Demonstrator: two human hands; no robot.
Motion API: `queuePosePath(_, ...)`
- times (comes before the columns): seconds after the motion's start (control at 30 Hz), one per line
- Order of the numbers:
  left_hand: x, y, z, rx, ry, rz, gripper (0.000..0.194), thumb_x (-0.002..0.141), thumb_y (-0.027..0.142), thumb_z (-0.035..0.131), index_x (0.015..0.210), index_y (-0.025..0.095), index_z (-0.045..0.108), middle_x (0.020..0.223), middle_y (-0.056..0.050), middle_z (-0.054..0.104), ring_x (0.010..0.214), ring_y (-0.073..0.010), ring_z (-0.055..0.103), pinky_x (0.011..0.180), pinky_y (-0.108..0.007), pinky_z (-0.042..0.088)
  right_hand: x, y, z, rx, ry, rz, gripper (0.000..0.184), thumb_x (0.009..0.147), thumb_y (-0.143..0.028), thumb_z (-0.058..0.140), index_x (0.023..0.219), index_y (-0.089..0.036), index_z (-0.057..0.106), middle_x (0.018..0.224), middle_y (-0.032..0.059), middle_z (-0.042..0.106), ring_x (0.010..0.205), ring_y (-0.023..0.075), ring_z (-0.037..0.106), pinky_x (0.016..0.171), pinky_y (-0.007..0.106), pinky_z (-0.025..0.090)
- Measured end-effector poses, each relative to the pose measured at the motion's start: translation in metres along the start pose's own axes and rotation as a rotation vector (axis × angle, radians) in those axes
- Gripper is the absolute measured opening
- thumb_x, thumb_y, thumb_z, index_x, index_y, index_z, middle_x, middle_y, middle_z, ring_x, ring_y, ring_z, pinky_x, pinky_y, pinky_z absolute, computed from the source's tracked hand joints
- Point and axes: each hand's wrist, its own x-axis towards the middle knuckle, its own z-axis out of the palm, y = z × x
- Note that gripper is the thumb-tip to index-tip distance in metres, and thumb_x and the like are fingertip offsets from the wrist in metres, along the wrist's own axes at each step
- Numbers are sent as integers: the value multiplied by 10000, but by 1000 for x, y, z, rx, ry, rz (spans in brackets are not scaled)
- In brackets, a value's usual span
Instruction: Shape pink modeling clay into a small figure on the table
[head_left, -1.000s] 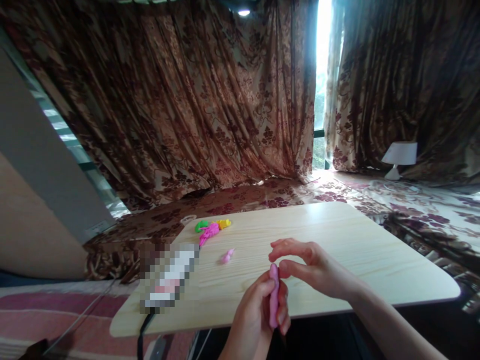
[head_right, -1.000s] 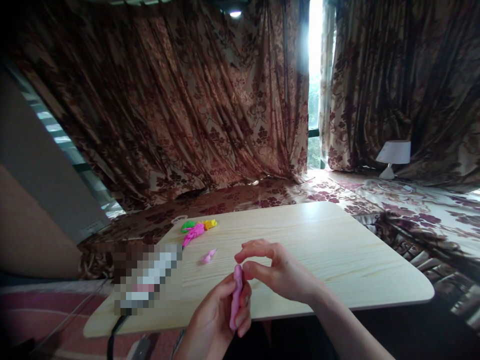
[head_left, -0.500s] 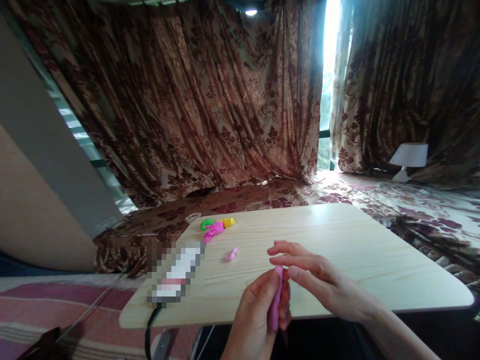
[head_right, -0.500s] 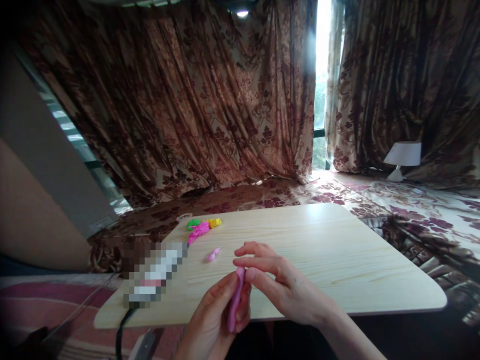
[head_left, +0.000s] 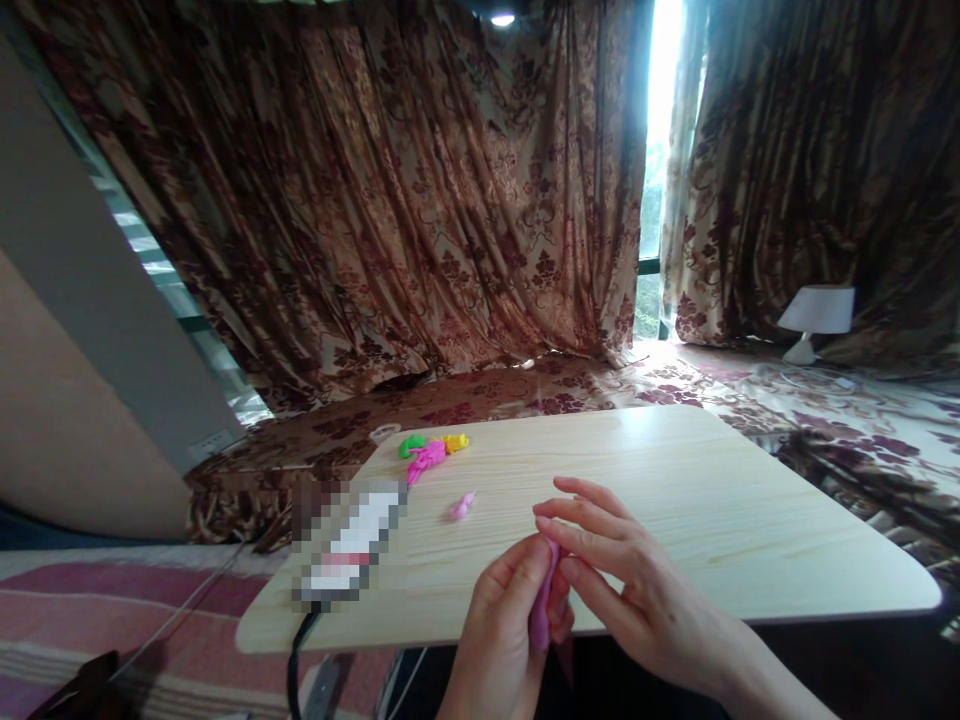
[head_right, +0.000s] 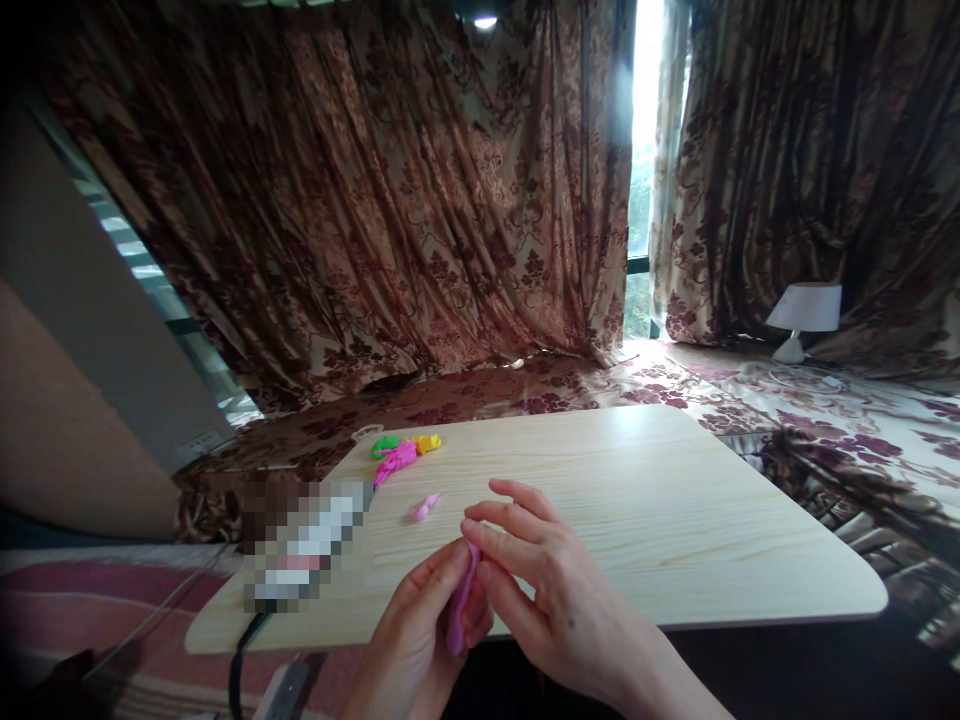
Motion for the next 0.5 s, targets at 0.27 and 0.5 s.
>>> queuePosePath(0.27, 3, 0, -2, 94, -12, 0, 306, 823, 405, 546, 690, 134, 593, 532, 17, 463, 466, -79, 360, 464, -215, 310, 4, 5, -14, 54, -67, 73, 463, 912, -114, 420, 1341, -290, 418, 1364, 32, 460, 1345, 212, 258, 1072, 464, 316)
queuePosePath(0.5, -2, 0, -2, 83, 25, 21, 260, 769, 373, 633, 676, 130, 622, 532, 18, 475, 486, -75, 376, 480, -205, 307, 8, -7, -11, -19, -118, 34, 391, 883, -154, 486, 1256, -262, 531, 1306, 63, 509, 1325, 258, 287, 1035, 467, 360)
